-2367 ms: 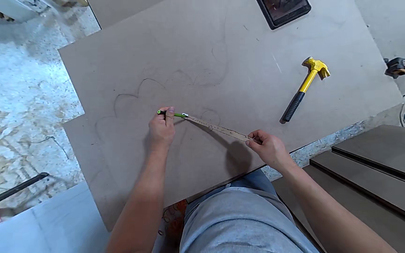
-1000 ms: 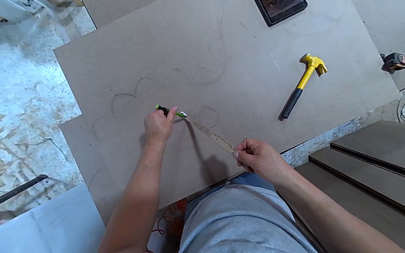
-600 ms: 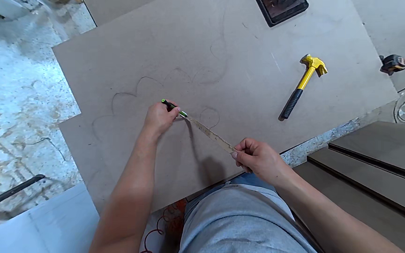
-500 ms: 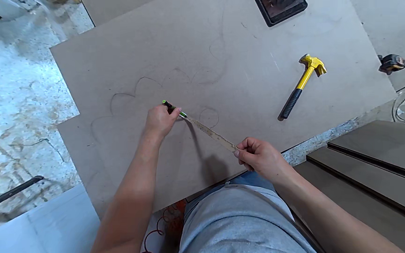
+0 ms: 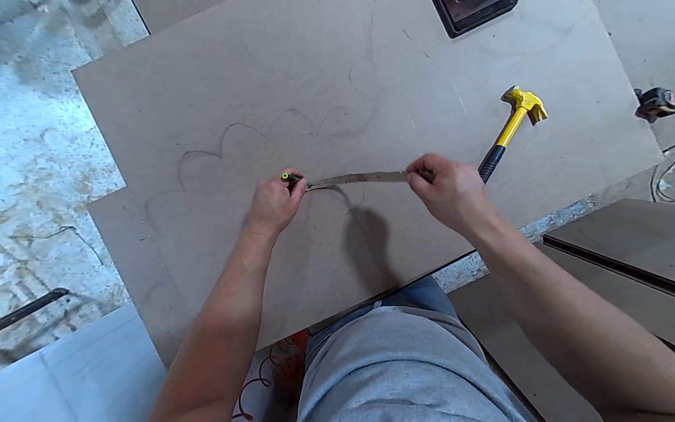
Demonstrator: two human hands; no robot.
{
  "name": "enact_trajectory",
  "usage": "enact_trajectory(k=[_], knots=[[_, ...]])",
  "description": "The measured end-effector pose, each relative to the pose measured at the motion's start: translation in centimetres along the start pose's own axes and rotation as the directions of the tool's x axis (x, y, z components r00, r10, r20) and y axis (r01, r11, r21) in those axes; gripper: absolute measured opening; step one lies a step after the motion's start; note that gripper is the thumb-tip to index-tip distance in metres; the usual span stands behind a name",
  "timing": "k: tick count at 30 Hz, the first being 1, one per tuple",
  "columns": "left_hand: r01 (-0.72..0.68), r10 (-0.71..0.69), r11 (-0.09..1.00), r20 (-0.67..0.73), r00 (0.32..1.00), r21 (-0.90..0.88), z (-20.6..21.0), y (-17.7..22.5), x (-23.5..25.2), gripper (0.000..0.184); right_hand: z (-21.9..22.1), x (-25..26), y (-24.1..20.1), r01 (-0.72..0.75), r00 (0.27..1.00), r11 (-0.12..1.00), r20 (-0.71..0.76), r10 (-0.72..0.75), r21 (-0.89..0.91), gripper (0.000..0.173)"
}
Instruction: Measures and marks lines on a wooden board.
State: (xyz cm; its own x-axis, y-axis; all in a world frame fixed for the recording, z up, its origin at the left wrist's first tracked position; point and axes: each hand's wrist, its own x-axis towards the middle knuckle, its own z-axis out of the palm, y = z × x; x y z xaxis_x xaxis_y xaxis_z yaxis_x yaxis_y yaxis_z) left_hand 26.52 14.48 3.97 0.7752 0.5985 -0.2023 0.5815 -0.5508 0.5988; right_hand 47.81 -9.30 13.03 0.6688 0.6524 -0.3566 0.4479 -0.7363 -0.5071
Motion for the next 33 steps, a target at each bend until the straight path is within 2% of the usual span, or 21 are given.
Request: enact_trajectory(k=[3, 7, 12, 16, 21, 24, 29, 31, 33], knots=[[-0.038, 0.039, 0.999, -0.066, 0.997, 0.013, 0.4, -0.2, -0.1, 0.021, -0.7, 3.2, -2.4, 0.168, 0.984, 0.980, -0.036, -0.173, -0.109, 0.017], [0.004, 0.002, 0.999, -0.136, 0.991, 0.042, 1.0, 0.3, -0.4, 0.025, -0.9, 7.9, -6.1, 0.377, 0.922, 0.901, -0.001, -0.386, -0.212, 0.021], [0.052, -0.045, 0.998, -0.189, 0.981, 0.034, 1.7, 0.6, -0.7, 0.026, -0.5, 10.5, -9.2, 0.504, 0.857, 0.816, 0.046, -0.513, -0.281, 0.028], [0.068, -0.066, 0.998, -0.137, 0.988, 0.011, 1.3, 0.7, -0.8, 0.025, -1.0, 8.9, -7.5, 0.474, 0.880, 0.849, 0.082, -0.469, -0.233, 0.020], [0.085, -0.085, 0.996, -0.041, 0.996, 0.015, 0.8, 1.0, -0.9, 0.024, -1.6, 3.5, -4.4, 0.296, 0.946, 0.949, 0.174, -0.275, -0.106, 0.014], [0.068, -0.068, 0.996, -0.010, 0.998, 0.052, 0.5, 0.9, -1.3, 0.023, -0.7, 0.0, -2.9, 0.205, 0.942, 0.979, 0.270, -0.200, 0.011, 0.011], [0.076, -0.077, 0.994, 0.008, 0.997, 0.076, 0.1, 0.7, -2.0, 0.022, 2.7, -5.3, -3.5, 0.159, 0.881, 0.968, 0.414, -0.229, 0.196, 0.015], [0.076, -0.078, 0.993, 0.018, 0.997, 0.089, -0.1, 0.6, -2.2, 0.022, 4.4, -6.7, -4.7, 0.142, 0.829, 0.950, 0.492, -0.268, 0.278, 0.025], [0.072, -0.076, 0.993, 0.030, 0.997, 0.098, -0.5, 0.5, -2.3, 0.022, 6.5, -7.7, -6.1, 0.117, 0.734, 0.925, 0.596, -0.326, 0.362, 0.034]])
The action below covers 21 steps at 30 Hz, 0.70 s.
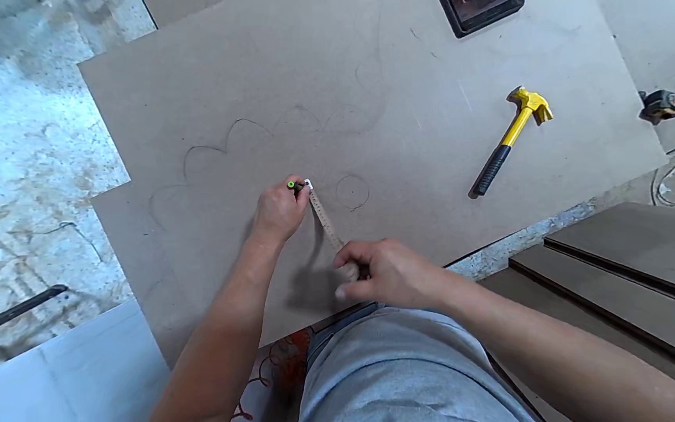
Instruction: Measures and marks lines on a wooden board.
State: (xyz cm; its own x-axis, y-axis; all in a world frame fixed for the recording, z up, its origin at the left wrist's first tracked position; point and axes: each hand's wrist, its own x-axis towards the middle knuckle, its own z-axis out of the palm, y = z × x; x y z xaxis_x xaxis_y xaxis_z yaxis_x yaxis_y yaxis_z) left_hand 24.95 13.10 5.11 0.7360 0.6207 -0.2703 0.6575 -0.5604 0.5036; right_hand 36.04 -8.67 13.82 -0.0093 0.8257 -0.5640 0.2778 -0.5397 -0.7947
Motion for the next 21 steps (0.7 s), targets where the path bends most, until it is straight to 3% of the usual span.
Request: enact_trajectory(k=[4, 12, 16, 21], knots=[[0.014, -0.014, 1.000, 0.028, 1.000, 0.011, -0.9, -0.2, 0.0, 0.020, 4.4, 2.6, -1.2, 0.076, 0.959, 0.996, 0.270, -0.086, 0.046, 0.043], [-0.013, 0.008, 0.997, 0.079, 0.997, 0.070, -1.8, -1.1, 0.7, 0.023, 10.3, 8.6, -3.3, 0.272, 0.871, 0.962, 0.432, -0.233, -0.030, 0.088], [-0.030, 0.027, 0.998, 0.065, 0.998, 0.049, -2.0, -1.4, 0.8, 0.021, 9.7, 9.3, -2.7, 0.290, 0.850, 0.956, 0.471, -0.234, -0.049, 0.087], [-0.067, 0.061, 0.994, 0.071, 0.996, 0.082, -1.9, -1.4, 0.8, 0.023, 6.8, 8.1, 0.9, 0.321, 0.878, 0.945, 0.394, -0.273, -0.061, 0.061]])
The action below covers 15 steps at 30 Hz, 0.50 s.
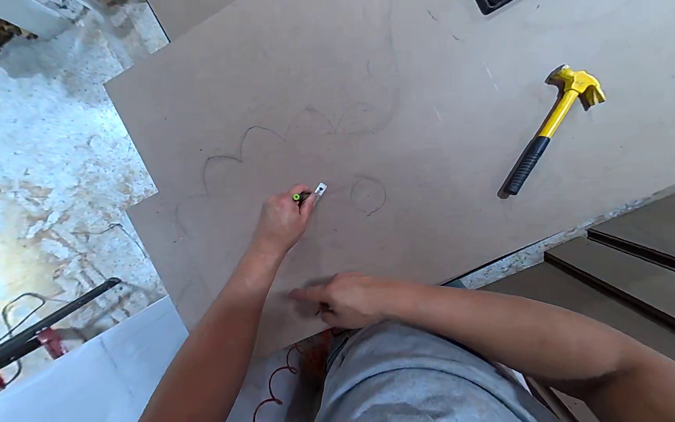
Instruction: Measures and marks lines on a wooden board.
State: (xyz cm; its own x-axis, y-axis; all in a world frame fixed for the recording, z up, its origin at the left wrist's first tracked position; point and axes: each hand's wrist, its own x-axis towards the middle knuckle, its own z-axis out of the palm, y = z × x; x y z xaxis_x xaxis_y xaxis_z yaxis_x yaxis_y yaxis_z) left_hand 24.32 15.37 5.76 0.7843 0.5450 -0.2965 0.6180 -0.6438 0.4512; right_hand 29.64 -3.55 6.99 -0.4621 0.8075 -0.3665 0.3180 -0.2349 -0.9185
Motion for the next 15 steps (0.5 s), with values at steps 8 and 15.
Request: enact_trajectory(k=[8, 15], knots=[[-0.039, 0.040, 0.998, -0.030, 0.999, 0.040, -0.5, -0.2, 1.3, 0.023, -4.9, -7.7, 7.9, -0.261, 0.869, 0.963, -0.417, 0.267, 0.072, 0.044], [0.001, -0.002, 1.000, -0.098, 0.995, -0.012, 0.3, 0.6, 2.4, 0.023, -5.9, -13.6, 10.4, -0.320, 0.660, 0.920, -0.644, 0.388, 0.226, 0.040]])
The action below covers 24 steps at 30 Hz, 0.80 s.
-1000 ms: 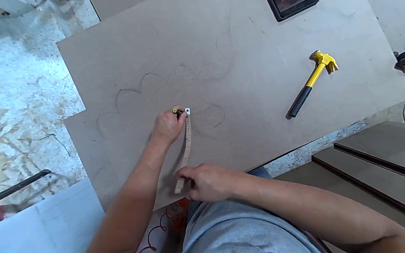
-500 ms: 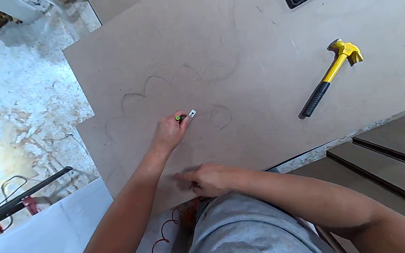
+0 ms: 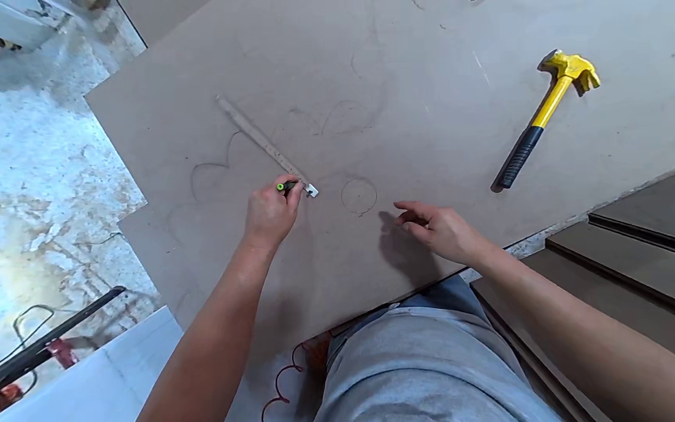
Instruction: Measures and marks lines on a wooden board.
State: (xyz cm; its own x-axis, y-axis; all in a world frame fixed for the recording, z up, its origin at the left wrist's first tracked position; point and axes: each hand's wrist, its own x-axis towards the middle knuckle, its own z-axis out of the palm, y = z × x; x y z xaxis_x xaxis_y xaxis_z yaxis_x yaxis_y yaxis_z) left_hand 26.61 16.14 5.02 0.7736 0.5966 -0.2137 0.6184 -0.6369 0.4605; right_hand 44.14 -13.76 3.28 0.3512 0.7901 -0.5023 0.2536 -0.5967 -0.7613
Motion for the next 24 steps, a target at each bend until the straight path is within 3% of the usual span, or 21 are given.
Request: enact_trajectory(k=[11, 18, 24], knots=[[0.017, -0.010, 0.997, 0.104, 0.995, -0.071, 0.5, 1.0, 0.6, 0.021, 0.0, -4.0, 1.6, -0.097, 0.986, 0.979, -0.118, 0.119, 0.178, 0.031], [-0.002, 0.006, 1.000, 0.180, 0.984, -0.022, 0.4, 1.5, -0.2, 0.019, -1.0, -6.0, 1.6, -0.034, 0.960, 0.959, -0.256, 0.109, 0.282, 0.026], [-0.016, 0.012, 1.000, 0.144, 0.990, 0.026, 0.4, 1.0, -1.7, 0.021, -1.0, -6.9, 1.9, -0.043, 0.955, 0.957, -0.269, 0.124, 0.288, 0.026]])
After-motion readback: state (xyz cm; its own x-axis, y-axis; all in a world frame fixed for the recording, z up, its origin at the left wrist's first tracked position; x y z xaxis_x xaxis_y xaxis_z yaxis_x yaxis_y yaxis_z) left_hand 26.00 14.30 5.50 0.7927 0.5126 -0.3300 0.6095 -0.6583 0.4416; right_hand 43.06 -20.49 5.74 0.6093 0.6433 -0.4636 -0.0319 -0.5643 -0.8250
